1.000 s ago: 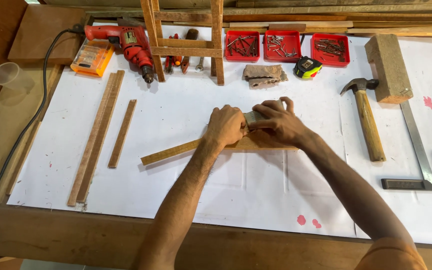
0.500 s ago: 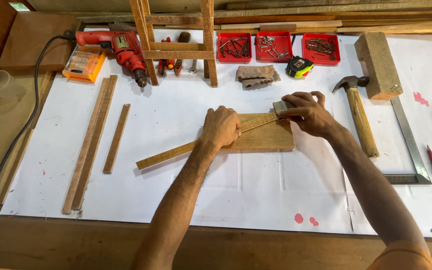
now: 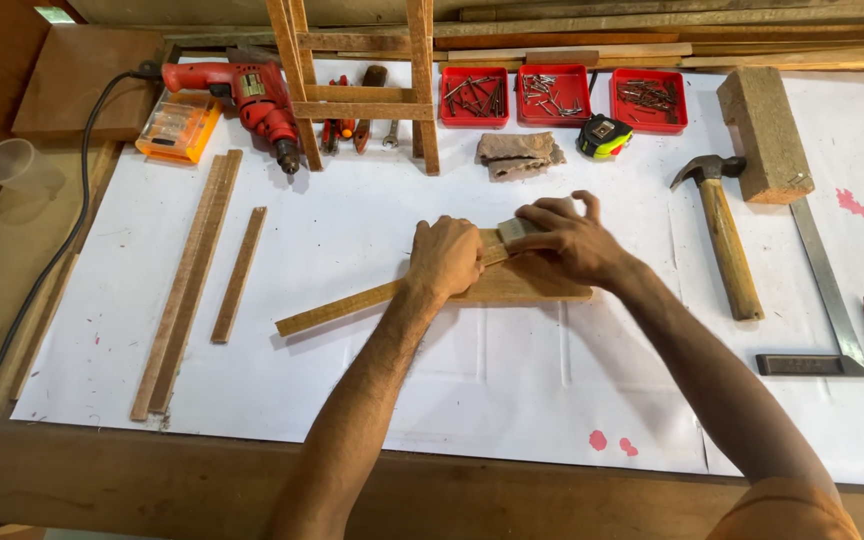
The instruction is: Sanding a thin piece of wood with a sanding block on a workbench.
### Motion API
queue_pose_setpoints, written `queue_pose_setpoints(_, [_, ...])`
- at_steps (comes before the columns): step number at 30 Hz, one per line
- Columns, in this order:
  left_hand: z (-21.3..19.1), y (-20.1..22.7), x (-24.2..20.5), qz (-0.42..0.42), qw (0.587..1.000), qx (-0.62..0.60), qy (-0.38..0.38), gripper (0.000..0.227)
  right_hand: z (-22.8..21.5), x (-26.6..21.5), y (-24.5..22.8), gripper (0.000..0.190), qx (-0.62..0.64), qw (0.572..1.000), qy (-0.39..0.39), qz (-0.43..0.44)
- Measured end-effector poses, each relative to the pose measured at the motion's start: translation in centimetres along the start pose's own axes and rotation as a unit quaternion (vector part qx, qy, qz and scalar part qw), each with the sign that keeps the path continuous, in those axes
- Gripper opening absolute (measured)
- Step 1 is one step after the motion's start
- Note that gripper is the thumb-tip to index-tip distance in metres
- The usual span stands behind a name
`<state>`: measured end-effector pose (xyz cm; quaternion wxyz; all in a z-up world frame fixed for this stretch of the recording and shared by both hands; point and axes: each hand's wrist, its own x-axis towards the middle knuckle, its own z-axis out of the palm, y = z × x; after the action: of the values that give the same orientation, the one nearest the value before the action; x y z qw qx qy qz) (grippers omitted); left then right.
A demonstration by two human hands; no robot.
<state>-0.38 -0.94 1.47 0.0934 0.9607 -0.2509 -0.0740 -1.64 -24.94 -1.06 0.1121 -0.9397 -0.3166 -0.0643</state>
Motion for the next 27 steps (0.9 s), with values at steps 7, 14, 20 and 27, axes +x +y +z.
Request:
queue_pose_setpoints(7, [2.0, -1.2, -0.8, 0.011, 0.993, -0.106, 0.047, 0.016, 1.3, -2.1, 4.3, 0.030, -0.034, 0.998, 0.020, 0.053])
queue_pose_setpoints(14, [1.6, -0.7, -1.5, 0.002, 0.991, -0.116, 0.071, 0.023, 1.0, 3.1, -2.2, 0.024, -0.024, 0.999, 0.015, -0.019])
queue_pose_setpoints(20, [2.3, -1.1, -2.2, -0.025, 0.986, -0.137, 0.096, 0.034, 0.6, 1.0, 0.6, 0.025, -0.047, 0.999, 0.009, -0.007])
queue_pose_setpoints(27, [3.6, -1.5, -2.3, 0.019, 0.969, -0.184, 0.162, 0.042, 1.3, -1.6, 2.5, 0.026, -0.058, 0.997, 0.038, 0.042])
